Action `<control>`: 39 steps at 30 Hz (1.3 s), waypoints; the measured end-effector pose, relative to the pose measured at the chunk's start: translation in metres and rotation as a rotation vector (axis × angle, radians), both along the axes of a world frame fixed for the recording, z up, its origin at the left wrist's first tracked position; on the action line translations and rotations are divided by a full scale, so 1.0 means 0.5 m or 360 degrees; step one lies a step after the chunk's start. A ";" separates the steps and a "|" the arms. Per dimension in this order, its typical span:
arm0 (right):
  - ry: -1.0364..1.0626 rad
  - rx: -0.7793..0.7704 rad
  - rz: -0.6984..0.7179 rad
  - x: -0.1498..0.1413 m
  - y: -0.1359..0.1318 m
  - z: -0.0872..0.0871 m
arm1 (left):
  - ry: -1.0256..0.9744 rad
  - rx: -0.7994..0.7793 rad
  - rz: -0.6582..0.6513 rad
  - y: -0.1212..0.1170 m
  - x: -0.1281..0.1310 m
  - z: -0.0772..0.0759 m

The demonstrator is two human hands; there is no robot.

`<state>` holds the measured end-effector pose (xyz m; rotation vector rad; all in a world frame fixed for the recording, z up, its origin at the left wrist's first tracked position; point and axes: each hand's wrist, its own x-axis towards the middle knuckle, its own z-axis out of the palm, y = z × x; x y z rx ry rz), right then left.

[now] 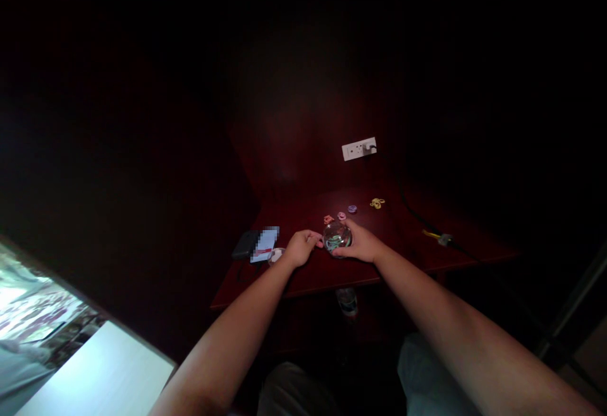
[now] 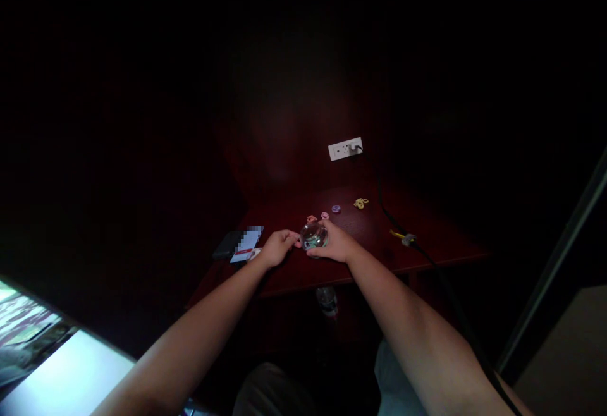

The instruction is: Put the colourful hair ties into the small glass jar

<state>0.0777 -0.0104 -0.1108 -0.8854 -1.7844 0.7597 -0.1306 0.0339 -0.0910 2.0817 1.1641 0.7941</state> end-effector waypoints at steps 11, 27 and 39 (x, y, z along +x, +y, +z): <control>-0.0061 -0.0003 -0.0075 0.002 0.000 0.000 | -0.0010 0.0188 0.0124 -0.029 0.004 -0.029; -0.0062 0.0005 -0.0081 -0.001 -0.003 0.002 | -0.0333 0.0227 0.0208 -0.028 -0.007 -0.028; -0.0063 0.0053 -0.0137 -0.002 -0.002 -0.001 | -0.0361 0.0221 0.0229 -0.023 -0.012 -0.029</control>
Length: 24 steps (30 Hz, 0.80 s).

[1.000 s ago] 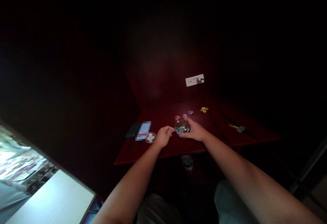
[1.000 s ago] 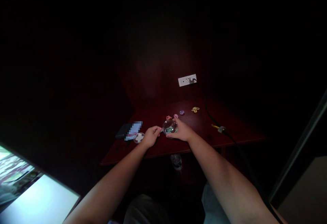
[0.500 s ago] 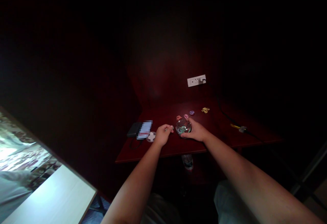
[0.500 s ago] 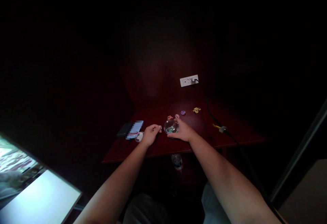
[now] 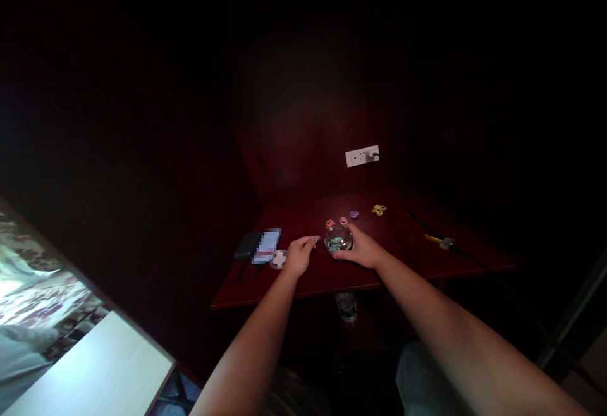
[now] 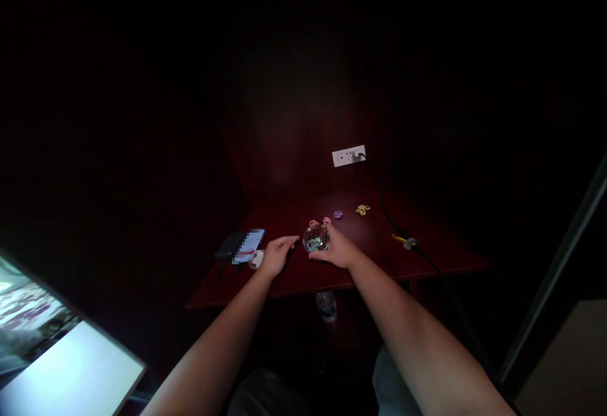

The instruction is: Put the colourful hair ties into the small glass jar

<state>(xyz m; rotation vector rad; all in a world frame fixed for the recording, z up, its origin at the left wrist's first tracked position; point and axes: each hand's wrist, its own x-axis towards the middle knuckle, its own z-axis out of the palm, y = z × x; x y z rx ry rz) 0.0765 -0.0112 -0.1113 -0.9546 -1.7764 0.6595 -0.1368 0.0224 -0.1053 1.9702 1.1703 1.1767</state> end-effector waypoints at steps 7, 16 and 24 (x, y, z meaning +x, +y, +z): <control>-0.0044 0.0029 -0.0014 0.002 -0.001 0.003 | -0.0031 0.0035 -0.0085 -0.005 0.002 0.000; -0.0026 0.0047 -0.0013 0.003 0.010 -0.009 | -0.0201 -0.0017 0.0015 -0.006 0.010 0.007; 0.0002 0.0049 0.0000 0.005 0.019 -0.022 | -0.0140 0.0161 -0.0118 -0.015 0.056 0.059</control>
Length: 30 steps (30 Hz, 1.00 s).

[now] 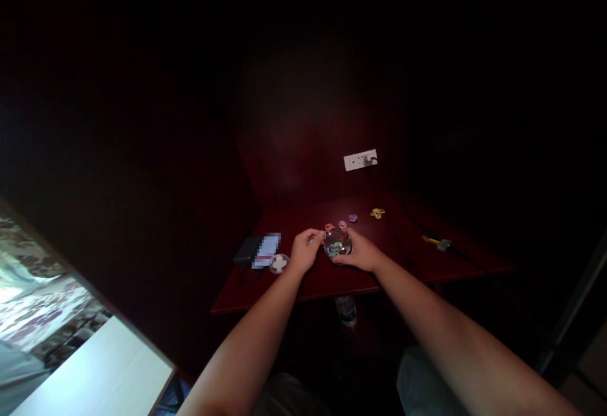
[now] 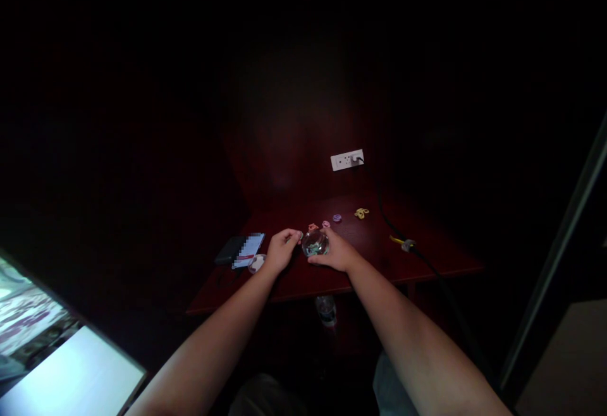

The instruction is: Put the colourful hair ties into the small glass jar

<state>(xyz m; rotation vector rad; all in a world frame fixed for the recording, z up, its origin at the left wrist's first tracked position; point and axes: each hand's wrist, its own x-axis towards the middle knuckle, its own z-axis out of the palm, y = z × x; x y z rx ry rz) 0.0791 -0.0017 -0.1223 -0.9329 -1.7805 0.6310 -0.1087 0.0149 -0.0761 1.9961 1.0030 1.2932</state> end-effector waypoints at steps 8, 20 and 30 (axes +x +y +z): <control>-0.0034 0.0060 -0.0057 0.000 -0.002 0.004 | 0.0204 0.0045 -0.0116 0.000 0.031 0.034; 0.0068 -0.0055 0.0017 -0.003 -0.010 0.012 | -0.0574 -0.0669 -0.0015 0.030 -0.004 -0.058; 0.0077 -0.0114 0.0005 -0.006 -0.015 0.016 | -0.0618 -0.0612 -0.0024 0.033 -0.021 -0.075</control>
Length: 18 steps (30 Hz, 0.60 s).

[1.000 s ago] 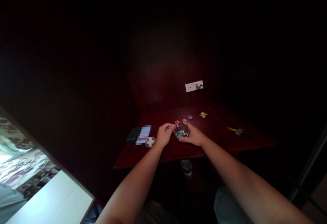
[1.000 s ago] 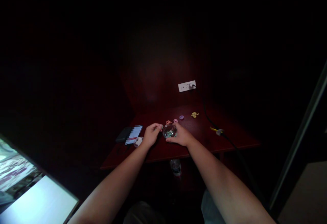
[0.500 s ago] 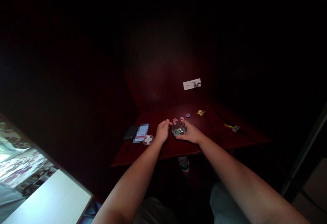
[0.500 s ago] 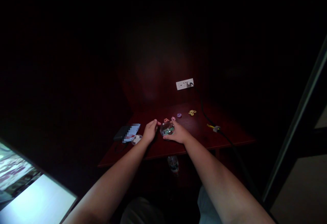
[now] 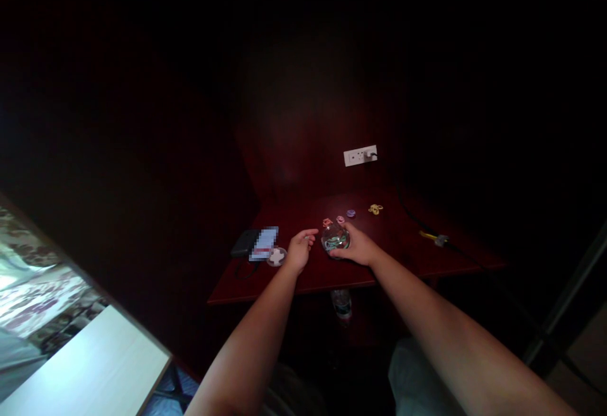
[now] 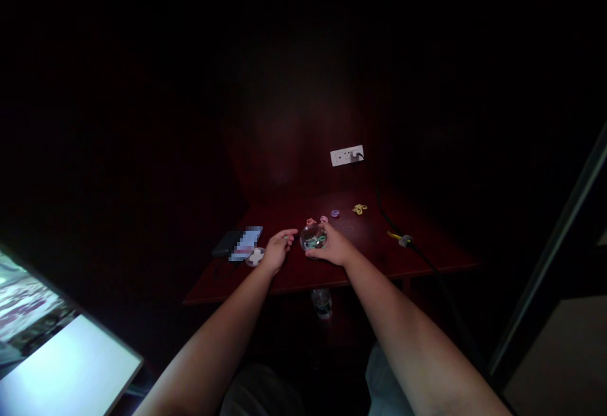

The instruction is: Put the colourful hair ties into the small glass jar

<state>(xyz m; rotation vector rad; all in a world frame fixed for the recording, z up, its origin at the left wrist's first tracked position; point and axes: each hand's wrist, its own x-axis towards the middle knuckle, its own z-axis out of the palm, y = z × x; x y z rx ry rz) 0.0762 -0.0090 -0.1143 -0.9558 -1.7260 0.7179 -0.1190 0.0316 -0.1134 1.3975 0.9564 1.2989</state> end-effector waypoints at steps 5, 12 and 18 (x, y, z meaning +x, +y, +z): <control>-0.0033 0.0016 0.0024 0.000 -0.007 0.008 | -0.0381 -0.0217 -0.0076 -0.005 0.005 0.002; 0.0031 -0.0007 0.0073 -0.002 0.005 -0.004 | -0.0221 -0.0049 0.0080 -0.019 0.012 0.012; 0.0008 -0.0039 0.0031 0.002 0.011 -0.011 | 0.0173 0.0467 0.0214 -0.033 0.014 0.020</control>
